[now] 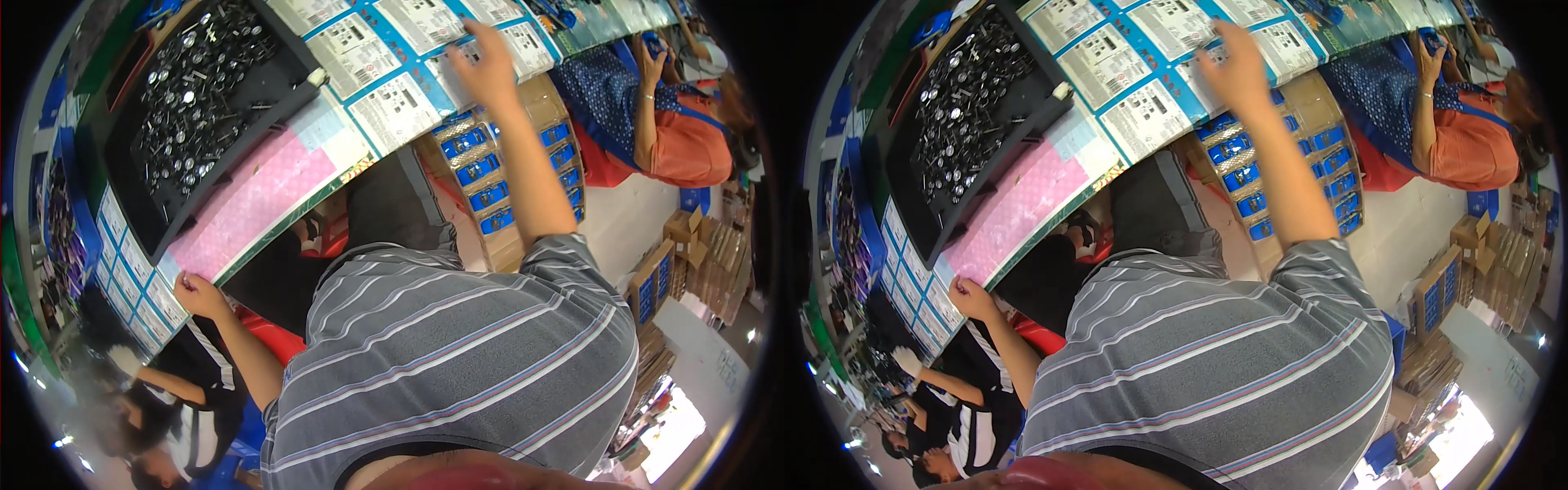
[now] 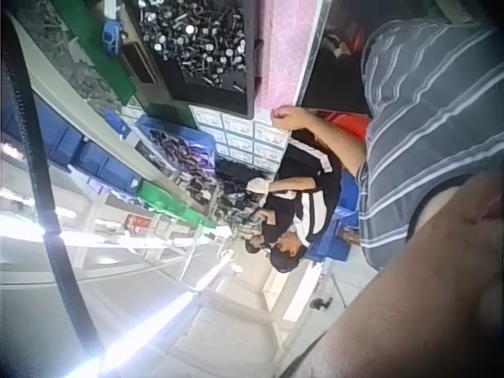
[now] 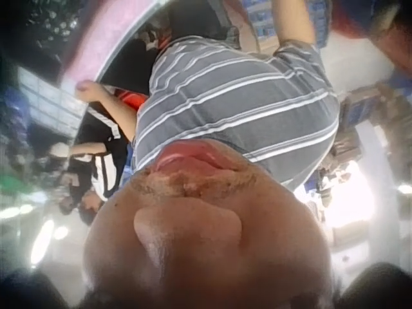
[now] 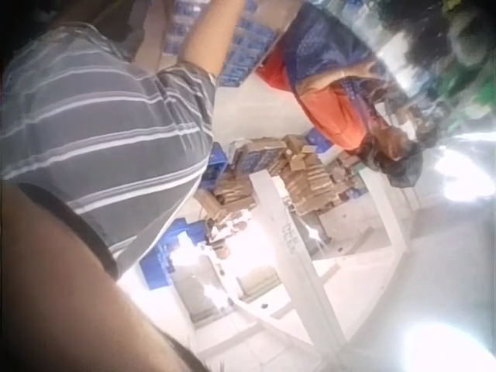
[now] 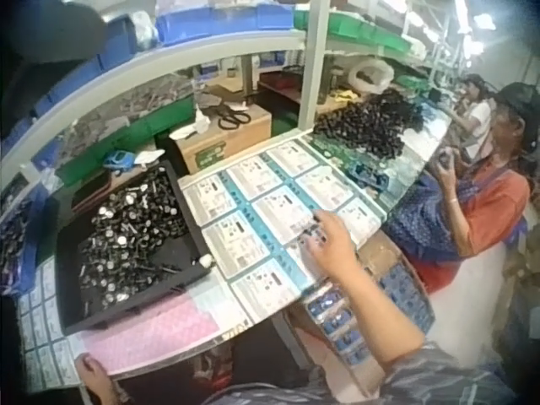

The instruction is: The person assembles toy cars by picking wheel axles from a tray, pressing them into toy car chassis by hand, and placing the assembled cars onto the workbench.

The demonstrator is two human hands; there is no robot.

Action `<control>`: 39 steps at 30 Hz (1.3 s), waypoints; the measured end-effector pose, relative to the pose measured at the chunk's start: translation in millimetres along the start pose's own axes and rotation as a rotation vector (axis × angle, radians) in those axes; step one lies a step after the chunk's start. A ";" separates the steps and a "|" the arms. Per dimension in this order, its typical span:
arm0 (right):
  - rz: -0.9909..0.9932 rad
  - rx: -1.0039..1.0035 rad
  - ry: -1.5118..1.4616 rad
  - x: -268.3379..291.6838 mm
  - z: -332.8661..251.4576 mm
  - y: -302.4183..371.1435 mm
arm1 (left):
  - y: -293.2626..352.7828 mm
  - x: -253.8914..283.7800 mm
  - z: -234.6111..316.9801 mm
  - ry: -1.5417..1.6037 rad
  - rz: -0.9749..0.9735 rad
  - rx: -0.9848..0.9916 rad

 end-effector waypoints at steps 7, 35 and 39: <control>0.069 -0.484 0.044 98.5 158.7 -29.2 | 0.1 6.6 3.8 -0.007 0.020 0.044; -0.116 -0.468 0.288 92.4 206.5 2.1 | 49.1 -10.8 105.6 0.217 -0.340 -0.098; -0.111 -0.828 -0.419 42.7 67.5 43.2 | 132.1 -39.4 196.9 0.487 -0.958 -0.086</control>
Point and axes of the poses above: each hand's wrist, its own y-axis away from the middle knuckle, its own x-axis out of the back of the hand, z = x × y, the point moved 8 cm from there along -y, towards the middle knuckle, and after that the axes turned 14 degrees about x, right-handed, at the moved point
